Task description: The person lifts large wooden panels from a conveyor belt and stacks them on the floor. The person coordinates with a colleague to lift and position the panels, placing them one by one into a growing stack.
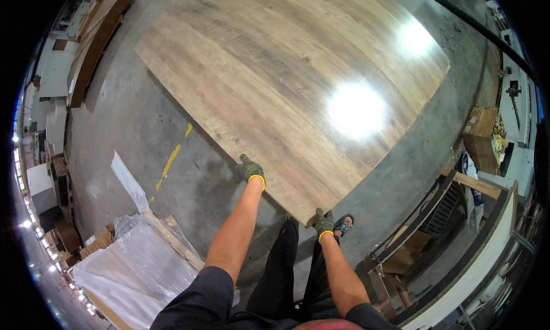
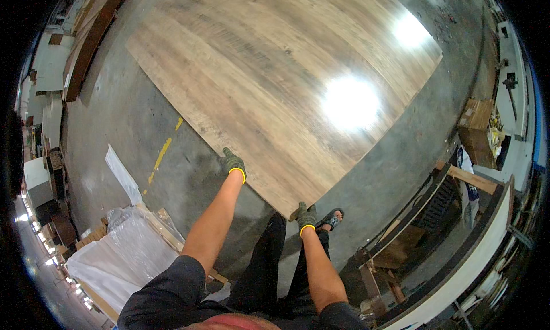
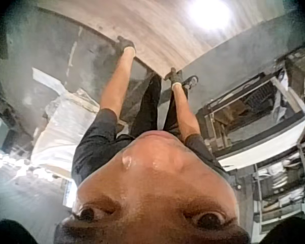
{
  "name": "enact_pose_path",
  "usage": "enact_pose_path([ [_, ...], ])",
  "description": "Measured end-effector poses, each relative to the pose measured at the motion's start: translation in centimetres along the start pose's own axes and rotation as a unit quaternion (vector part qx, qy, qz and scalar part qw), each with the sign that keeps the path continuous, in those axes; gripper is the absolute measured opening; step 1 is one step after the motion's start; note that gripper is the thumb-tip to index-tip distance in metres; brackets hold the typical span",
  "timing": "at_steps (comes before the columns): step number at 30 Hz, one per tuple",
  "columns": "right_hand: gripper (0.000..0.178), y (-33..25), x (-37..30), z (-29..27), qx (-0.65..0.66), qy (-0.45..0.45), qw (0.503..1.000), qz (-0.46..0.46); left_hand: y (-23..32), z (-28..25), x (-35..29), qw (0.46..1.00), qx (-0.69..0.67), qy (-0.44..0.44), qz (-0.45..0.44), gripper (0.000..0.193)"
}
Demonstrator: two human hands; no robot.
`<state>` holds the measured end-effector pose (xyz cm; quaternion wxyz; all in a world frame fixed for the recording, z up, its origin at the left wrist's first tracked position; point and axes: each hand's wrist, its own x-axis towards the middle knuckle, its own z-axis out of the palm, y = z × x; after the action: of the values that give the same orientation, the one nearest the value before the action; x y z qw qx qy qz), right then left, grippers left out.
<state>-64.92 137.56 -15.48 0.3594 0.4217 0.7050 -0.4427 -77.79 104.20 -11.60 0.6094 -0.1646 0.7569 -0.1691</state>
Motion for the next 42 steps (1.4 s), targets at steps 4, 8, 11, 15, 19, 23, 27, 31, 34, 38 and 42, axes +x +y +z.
enact_pose_path([
  [4,0.045,-0.7,-0.3,0.3,0.107,-0.005,0.994,0.000,1.7,1.8,2.9,1.000,0.014,0.019,-0.011,0.059],
  [8,0.046,-0.2,0.4,0.2,0.116,-0.059,0.991,0.023,2.6,4.8,6.4,0.996,0.040,0.072,-0.030,0.061],
  [11,0.053,0.3,1.3,0.1,0.040,-0.073,0.996,-0.012,2.2,6.3,7.3,0.986,-0.062,0.155,-0.008,0.070],
  [15,0.062,0.3,1.7,-0.3,-0.254,0.013,0.942,-0.218,2.4,4.6,-0.6,0.698,-0.638,0.284,-0.157,0.101],
  [19,0.063,3.0,2.4,-4.8,-0.182,-0.070,0.956,-0.220,5.1,6.2,-11.0,0.742,-0.515,0.429,0.010,0.086],
  [23,0.066,9.2,2.4,-13.2,-0.182,-0.141,0.939,-0.256,9.0,12.8,-18.3,0.891,-0.237,0.329,0.206,0.065],
  [27,0.069,8.5,-5.3,-25.8,-0.262,-0.056,0.914,-0.304,16.7,19.0,-22.2,0.809,-0.406,0.189,0.381,0.048],
  [31,0.056,11.1,-5.8,-37.5,-0.226,-0.023,0.919,-0.321,24.2,21.1,-28.2,0.815,-0.209,0.198,0.503,0.060],
  [34,0.047,10.5,-6.4,-43.7,-0.189,0.040,0.928,-0.317,26.8,16.3,-37.0,0.822,-0.283,0.137,0.474,0.060],
  [38,0.035,10.2,-11.2,-52.2,-0.068,0.194,0.874,-0.440,29.6,13.8,-38.2,0.783,-0.111,0.174,0.587,0.062],
  [42,0.034,8.3,-18.6,-59.7,0.026,0.271,0.881,-0.388,30.4,7.3,-38.8,0.833,0.073,0.185,0.516,0.046],
])
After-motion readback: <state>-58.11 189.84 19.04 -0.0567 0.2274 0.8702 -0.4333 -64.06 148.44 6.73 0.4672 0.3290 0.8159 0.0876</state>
